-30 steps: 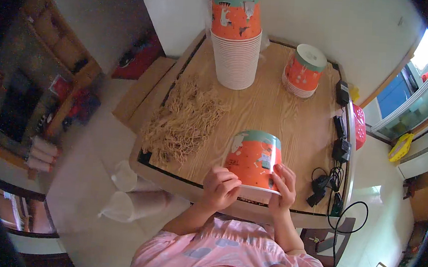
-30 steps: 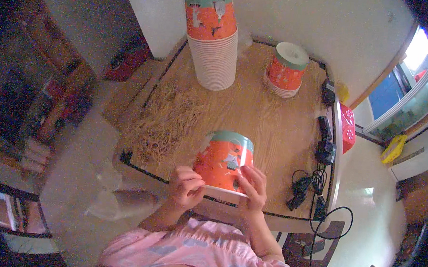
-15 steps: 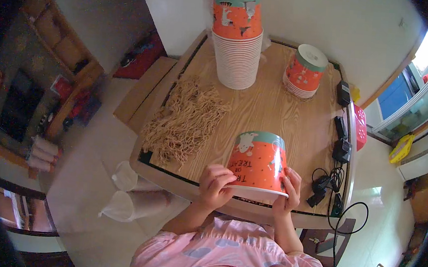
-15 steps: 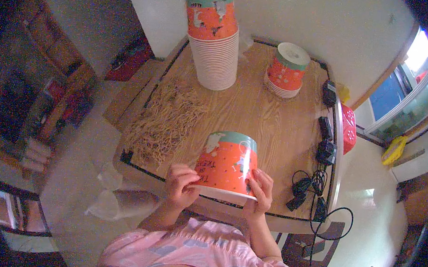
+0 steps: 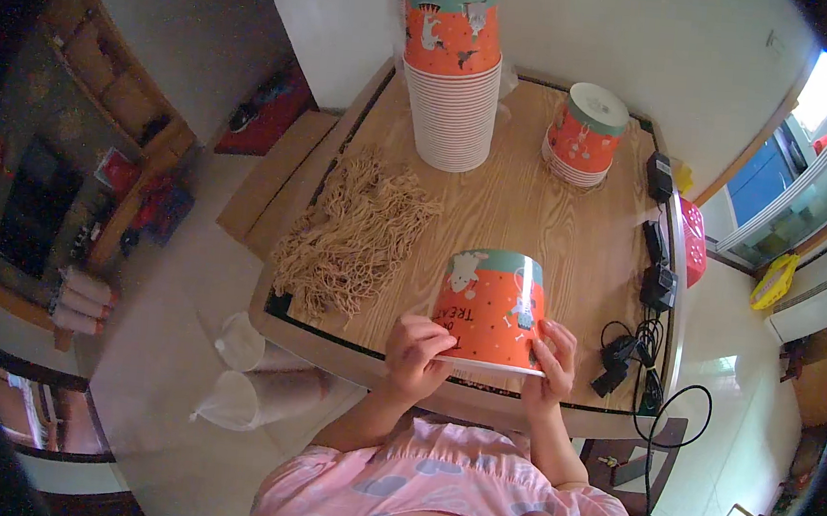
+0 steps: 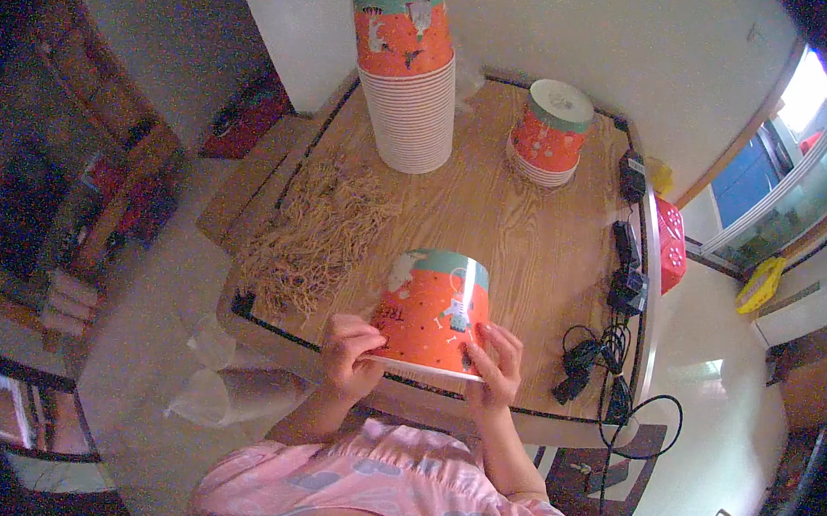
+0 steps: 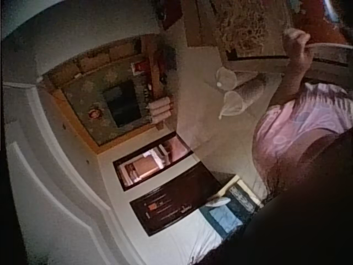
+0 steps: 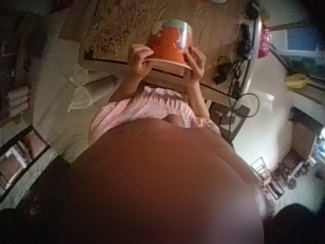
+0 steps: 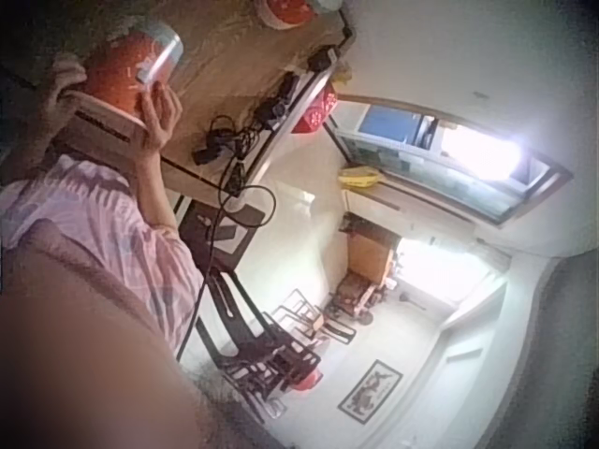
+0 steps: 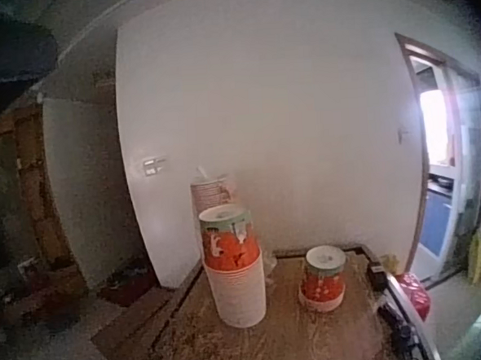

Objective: Attaching a string handle to decorative paper buckets for packaging.

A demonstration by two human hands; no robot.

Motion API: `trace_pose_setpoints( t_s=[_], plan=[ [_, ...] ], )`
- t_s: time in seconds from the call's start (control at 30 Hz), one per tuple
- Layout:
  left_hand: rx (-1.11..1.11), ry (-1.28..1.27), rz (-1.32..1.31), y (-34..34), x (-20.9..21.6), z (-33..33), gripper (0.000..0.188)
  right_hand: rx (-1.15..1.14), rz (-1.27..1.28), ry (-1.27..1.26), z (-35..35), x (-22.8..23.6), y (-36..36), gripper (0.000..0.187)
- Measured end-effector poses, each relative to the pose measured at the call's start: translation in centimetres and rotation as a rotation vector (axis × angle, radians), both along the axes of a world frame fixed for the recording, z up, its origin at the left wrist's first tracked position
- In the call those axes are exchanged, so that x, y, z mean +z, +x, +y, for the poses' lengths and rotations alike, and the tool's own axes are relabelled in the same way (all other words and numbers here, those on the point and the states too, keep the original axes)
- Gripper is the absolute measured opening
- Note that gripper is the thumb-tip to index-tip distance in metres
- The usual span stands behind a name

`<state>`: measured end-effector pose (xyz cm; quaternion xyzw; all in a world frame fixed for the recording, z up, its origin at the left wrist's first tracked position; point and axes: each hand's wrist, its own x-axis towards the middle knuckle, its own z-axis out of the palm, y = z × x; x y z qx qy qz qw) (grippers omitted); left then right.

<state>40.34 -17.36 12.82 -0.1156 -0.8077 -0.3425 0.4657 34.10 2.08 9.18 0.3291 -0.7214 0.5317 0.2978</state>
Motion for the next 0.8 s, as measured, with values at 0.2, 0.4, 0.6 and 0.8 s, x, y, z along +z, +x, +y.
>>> trace_pose_setpoints(
  t_s=[0.2,0.4,0.6,0.8],
  plan=[
    [0.036,-0.074,0.041,0.4,0.2,0.1,0.028,0.028,-0.375,0.01,-1.0,-1.3,0.4,0.034],
    [0.094,-0.099,0.04,0.4,0.2,-0.2,0.035,0.225,-0.729,-0.202,-2.0,-3.1,1.0,0.043],
    [0.123,-0.104,0.047,0.5,0.8,-0.5,0.035,0.282,-0.824,-0.238,-2.1,-7.1,1.2,0.044],
    [0.11,-0.122,0.028,0.7,1.2,-1.0,0.037,0.305,-0.9,-0.305,-2.4,-8.6,1.3,0.043]
  ],
)
